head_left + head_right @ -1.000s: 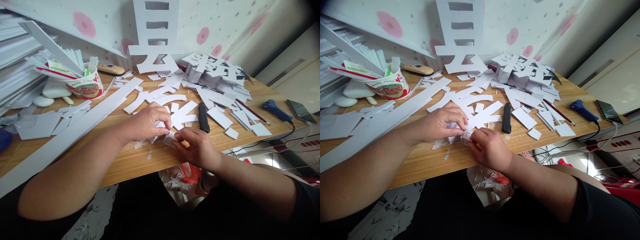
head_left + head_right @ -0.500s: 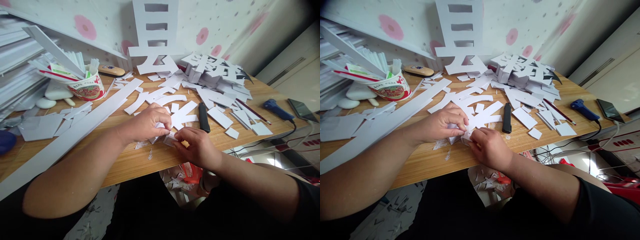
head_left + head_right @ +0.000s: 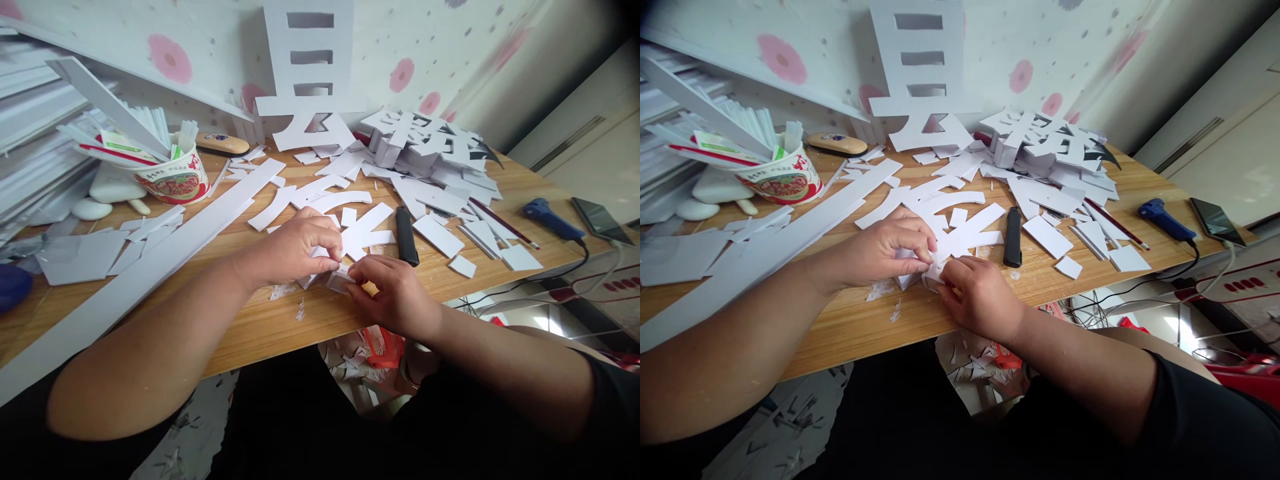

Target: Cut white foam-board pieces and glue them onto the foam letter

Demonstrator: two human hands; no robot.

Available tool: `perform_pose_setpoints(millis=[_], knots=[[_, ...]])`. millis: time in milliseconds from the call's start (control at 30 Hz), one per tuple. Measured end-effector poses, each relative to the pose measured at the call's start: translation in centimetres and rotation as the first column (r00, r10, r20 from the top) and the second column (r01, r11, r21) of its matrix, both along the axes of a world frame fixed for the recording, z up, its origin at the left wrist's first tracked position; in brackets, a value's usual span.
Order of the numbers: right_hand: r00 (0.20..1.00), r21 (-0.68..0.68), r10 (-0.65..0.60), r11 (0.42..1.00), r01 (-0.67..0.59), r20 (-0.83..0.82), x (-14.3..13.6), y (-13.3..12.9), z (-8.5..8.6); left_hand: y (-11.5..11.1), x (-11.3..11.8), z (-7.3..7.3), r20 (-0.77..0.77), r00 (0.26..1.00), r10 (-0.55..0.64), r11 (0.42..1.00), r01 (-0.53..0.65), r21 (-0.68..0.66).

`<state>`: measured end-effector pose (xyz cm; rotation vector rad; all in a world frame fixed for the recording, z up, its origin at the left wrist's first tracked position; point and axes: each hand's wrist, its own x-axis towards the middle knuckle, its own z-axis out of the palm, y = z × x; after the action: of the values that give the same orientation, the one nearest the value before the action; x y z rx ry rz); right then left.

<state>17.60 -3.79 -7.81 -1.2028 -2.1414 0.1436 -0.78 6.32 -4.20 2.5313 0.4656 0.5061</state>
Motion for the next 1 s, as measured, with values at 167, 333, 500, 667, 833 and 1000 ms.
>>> perform_pose_setpoints(millis=[167,333,500,667,833,1000], knots=[[1.0,-0.003,-0.004,1.0,0.004,-0.005,0.0,0.0,-0.1,0.0,0.0,-0.1,0.013,1.0,-0.005,1.0,0.005,0.01],[0.999,-0.054,0.038,0.998,-0.037,0.031,0.7,0.2,0.1,-0.1,-0.1,-0.1,0.016,1.0,0.021,1.0,-0.021,0.005],[0.989,-0.054,0.142,0.988,-0.143,-0.03,2.2,0.3,1.7,-0.1,-0.4,-0.1,0.051,0.999,0.013,1.0,-0.014,0.01],[0.994,0.009,-0.005,1.0,0.006,-0.108,5.1,0.2,4.4,0.3,-0.6,0.2,0.081,0.996,0.038,0.995,-0.029,-0.1],[0.997,0.043,-0.069,0.997,0.07,-0.039,10.0,0.1,5.8,1.0,-1.7,1.1,0.198,0.963,0.182,0.968,-0.14,-0.209],[0.996,0.039,-0.075,0.997,0.073,0.053,15.2,-0.3,5.4,-0.6,-3.5,2.0,-0.073,0.956,0.284,0.957,-0.287,-0.042]])
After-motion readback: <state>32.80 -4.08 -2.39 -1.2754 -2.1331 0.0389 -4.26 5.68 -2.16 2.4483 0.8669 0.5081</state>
